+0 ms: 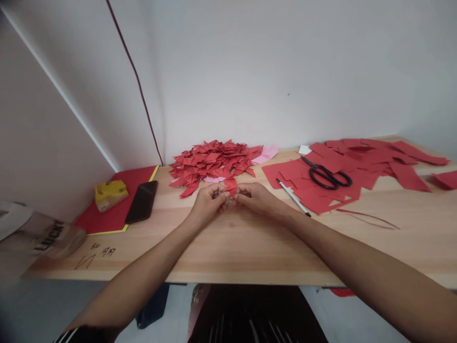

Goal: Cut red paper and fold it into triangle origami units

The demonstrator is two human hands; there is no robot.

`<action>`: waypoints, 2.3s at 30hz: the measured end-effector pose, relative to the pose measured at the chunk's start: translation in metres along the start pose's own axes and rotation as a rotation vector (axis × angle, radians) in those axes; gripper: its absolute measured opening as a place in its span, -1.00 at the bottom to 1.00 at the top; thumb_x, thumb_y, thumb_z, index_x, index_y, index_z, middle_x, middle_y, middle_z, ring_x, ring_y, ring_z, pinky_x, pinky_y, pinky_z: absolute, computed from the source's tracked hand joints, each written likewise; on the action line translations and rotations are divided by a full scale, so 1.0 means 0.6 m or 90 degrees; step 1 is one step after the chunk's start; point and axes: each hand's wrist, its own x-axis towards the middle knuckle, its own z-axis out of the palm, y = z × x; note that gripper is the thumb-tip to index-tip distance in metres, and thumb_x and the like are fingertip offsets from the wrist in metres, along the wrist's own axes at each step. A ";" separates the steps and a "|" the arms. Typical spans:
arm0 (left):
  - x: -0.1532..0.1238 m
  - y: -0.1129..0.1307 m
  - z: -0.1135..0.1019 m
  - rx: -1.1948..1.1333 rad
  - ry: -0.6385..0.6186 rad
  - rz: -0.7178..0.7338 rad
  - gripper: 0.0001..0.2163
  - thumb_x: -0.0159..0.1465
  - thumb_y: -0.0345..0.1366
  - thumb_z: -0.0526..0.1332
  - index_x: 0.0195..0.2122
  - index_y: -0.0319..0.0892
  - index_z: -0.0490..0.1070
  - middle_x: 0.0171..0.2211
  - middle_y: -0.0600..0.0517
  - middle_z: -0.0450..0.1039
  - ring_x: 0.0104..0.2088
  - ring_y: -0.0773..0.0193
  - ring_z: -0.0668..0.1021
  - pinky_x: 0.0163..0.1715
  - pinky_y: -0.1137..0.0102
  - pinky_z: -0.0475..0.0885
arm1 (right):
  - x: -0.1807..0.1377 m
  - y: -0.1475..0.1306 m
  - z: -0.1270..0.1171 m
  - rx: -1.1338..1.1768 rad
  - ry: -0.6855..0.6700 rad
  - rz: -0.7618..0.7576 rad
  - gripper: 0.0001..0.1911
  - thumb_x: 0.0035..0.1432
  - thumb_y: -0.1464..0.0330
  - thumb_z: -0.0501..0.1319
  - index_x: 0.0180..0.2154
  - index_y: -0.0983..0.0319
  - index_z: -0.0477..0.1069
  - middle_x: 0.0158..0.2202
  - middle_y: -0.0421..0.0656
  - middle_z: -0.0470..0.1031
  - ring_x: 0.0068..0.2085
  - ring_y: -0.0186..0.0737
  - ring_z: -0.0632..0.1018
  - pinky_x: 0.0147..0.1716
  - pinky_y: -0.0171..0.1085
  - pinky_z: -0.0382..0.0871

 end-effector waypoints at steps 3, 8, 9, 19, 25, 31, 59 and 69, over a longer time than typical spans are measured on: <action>0.002 0.003 -0.009 -0.011 -0.056 0.003 -0.81 0.21 -0.18 0.20 -0.42 -0.20 0.30 -0.61 0.13 0.33 -0.64 0.43 0.34 -0.59 0.52 0.20 | -0.001 0.000 -0.003 0.016 -0.034 -0.006 -0.78 0.19 0.24 0.13 -0.36 0.23 0.45 -0.37 -0.18 0.54 -0.36 -0.26 0.49 -0.31 -0.28 0.31; 0.005 0.007 -0.013 -0.033 -0.101 0.014 -0.80 0.20 -0.19 0.22 -0.41 -0.21 0.29 -0.60 0.14 0.32 -0.64 0.44 0.34 -0.61 0.52 0.21 | -0.004 -0.006 0.002 -0.001 -0.007 0.000 -0.77 0.17 0.21 0.14 -0.35 0.23 0.44 -0.40 -0.19 0.53 -0.38 -0.25 0.49 -0.34 -0.28 0.33; 0.006 0.006 -0.011 -0.041 -0.095 0.005 -0.80 0.19 -0.18 0.23 -0.40 -0.20 0.28 -0.61 0.14 0.32 -0.65 0.44 0.34 -0.61 0.52 0.22 | -0.004 -0.008 0.004 -0.011 0.008 0.001 -0.76 0.17 0.21 0.14 -0.37 0.23 0.43 -0.41 -0.19 0.53 -0.38 -0.25 0.49 -0.34 -0.29 0.33; 0.002 0.006 -0.004 -0.086 -0.066 -0.002 -0.76 0.15 -0.16 0.25 -0.43 -0.20 0.25 -0.61 0.15 0.30 -0.65 0.46 0.33 -0.62 0.52 0.23 | -0.007 -0.014 0.013 0.028 0.029 0.014 -0.78 0.12 0.19 0.19 -0.42 0.21 0.40 -0.44 -0.21 0.50 -0.37 -0.24 0.50 -0.33 -0.28 0.35; 0.003 0.005 -0.001 -0.130 -0.049 -0.015 -0.74 0.12 -0.15 0.27 -0.42 -0.22 0.27 -0.56 0.11 0.36 -0.62 0.44 0.37 -0.60 0.50 0.28 | -0.006 -0.018 0.020 0.053 0.032 0.000 -0.79 0.15 0.23 0.15 -0.43 0.20 0.42 -0.41 -0.19 0.52 -0.32 -0.21 0.52 -0.27 -0.25 0.36; 0.006 0.012 -0.021 -0.065 -0.114 0.001 -0.77 0.14 -0.17 0.27 -0.43 -0.23 0.30 -0.62 0.12 0.34 -0.63 0.44 0.37 -0.60 0.51 0.23 | -0.005 -0.012 0.008 0.055 -0.024 0.040 -0.68 0.14 0.09 0.19 -0.34 0.22 0.46 -0.38 -0.16 0.51 -0.34 -0.22 0.49 -0.32 -0.25 0.32; 0.013 0.001 -0.026 -0.168 -0.034 -0.052 -0.75 0.10 -0.27 0.32 -0.30 -0.22 0.27 -0.51 0.03 0.51 -0.54 0.31 0.58 -0.56 0.49 0.43 | 0.001 0.006 0.006 0.282 0.109 0.166 -0.60 -0.05 0.03 0.35 -0.45 0.25 0.43 -0.48 -0.18 0.47 -0.57 -0.42 0.28 -0.59 -0.33 0.07; 0.010 0.007 -0.023 -0.145 -0.026 -0.078 -0.81 0.09 -0.27 0.32 -0.41 -0.26 0.34 -0.53 0.00 0.51 -0.58 0.39 0.52 -0.60 0.55 0.35 | 0.001 0.005 0.007 0.310 0.109 0.162 -0.65 -0.03 0.08 0.35 -0.40 0.23 0.41 -0.41 -0.16 0.51 -0.54 -0.40 0.33 -0.57 -0.33 0.13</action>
